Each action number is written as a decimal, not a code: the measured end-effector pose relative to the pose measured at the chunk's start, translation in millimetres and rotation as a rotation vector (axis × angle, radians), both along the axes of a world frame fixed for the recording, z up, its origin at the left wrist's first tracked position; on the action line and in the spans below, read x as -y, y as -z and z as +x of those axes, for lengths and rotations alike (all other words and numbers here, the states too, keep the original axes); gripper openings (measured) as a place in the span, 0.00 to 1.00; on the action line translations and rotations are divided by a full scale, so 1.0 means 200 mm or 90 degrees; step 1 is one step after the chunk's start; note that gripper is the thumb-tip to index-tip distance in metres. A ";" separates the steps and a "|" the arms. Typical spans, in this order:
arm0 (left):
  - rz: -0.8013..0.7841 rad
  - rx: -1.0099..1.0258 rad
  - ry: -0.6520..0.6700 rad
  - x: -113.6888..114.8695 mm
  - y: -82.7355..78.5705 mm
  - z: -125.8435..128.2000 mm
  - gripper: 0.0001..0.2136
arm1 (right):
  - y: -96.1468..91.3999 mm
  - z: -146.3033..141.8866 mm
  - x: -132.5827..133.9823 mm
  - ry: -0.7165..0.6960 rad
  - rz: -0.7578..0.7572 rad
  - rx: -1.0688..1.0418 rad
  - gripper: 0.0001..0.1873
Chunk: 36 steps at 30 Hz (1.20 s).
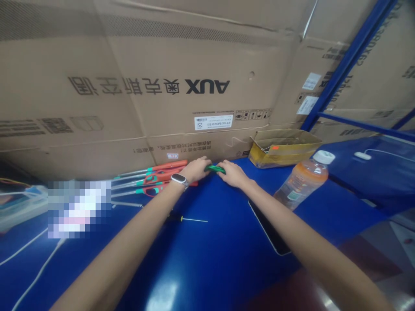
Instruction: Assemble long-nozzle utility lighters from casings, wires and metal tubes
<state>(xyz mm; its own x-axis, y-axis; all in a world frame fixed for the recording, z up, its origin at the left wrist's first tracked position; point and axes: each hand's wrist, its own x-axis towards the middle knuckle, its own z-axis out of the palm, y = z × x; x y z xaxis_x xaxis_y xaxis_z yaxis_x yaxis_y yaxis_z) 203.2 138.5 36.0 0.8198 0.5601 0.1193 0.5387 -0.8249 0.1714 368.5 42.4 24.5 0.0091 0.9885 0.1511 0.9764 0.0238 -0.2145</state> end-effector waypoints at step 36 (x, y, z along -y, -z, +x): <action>-0.723 0.845 -0.353 0.59 0.06 -1.04 0.15 | 0.03 -0.75 0.16 -0.171 -0.145 -0.855 0.25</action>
